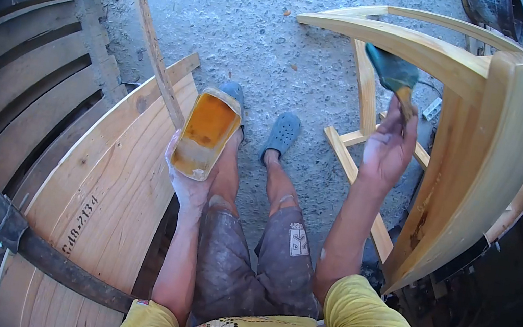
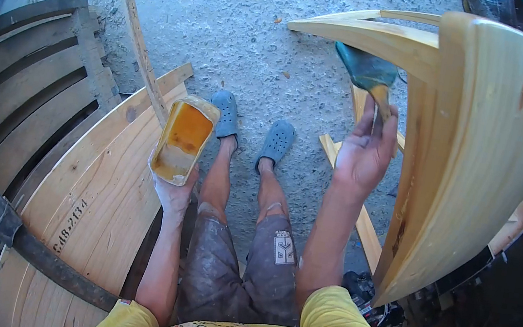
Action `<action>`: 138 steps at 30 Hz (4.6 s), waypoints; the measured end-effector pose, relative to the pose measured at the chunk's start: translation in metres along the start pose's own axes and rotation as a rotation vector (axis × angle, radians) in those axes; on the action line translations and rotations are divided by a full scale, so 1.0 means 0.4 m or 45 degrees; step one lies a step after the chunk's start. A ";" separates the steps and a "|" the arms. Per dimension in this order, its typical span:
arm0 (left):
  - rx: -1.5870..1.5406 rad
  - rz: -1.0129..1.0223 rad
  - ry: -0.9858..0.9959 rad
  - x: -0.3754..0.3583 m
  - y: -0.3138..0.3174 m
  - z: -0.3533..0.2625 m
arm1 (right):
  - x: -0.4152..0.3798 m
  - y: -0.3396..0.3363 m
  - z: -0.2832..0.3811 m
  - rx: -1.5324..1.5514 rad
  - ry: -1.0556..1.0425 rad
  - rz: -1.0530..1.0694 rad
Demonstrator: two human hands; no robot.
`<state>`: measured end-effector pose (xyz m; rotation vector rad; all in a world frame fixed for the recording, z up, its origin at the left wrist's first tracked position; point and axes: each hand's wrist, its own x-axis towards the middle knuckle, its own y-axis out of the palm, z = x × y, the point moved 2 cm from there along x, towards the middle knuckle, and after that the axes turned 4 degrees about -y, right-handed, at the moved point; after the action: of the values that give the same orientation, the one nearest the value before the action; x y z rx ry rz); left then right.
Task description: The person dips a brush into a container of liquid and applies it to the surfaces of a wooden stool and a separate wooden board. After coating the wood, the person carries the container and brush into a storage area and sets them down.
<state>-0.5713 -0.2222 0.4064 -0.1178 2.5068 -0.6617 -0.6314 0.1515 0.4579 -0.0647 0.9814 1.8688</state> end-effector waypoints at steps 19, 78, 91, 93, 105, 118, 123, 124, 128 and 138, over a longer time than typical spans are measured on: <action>0.068 -0.049 0.012 0.099 -0.016 0.049 | 0.322 -0.193 -0.739 -2.205 -0.863 0.946; 0.107 -0.188 0.080 0.473 -0.066 -0.451 | 0.311 0.986 0.130 -2.551 1.095 2.192; 0.155 -0.148 0.132 0.490 -0.049 -0.477 | 0.811 0.513 -0.351 -2.043 0.957 0.756; 0.107 -0.160 0.149 0.495 -0.039 -0.461 | 0.892 0.370 -0.495 -2.223 0.942 0.646; 0.261 -0.190 -0.021 0.481 -0.012 -0.377 | 1.390 0.084 -0.490 -3.953 0.438 1.818; 0.246 -0.131 0.011 0.471 0.006 -0.450 | 1.288 0.326 -0.078 -3.874 0.442 0.967; 0.211 -0.158 0.249 0.492 -0.010 -0.562 | 1.164 0.589 0.269 -3.352 0.445 0.278; 0.188 -0.153 0.261 0.490 -0.019 -0.580 | 1.127 0.643 0.323 -3.182 0.573 0.163; 0.118 -0.163 0.256 0.496 -0.052 -0.614 | 0.984 0.834 0.486 -2.902 0.364 0.117; 0.020 -0.048 0.420 0.457 -0.173 -0.867 | 0.449 1.097 0.797 -2.700 -0.655 0.182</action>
<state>-0.9117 -0.1718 0.6063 -0.0529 2.8196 -0.7695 -0.9522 0.4084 0.8547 -0.6885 -1.5814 2.0126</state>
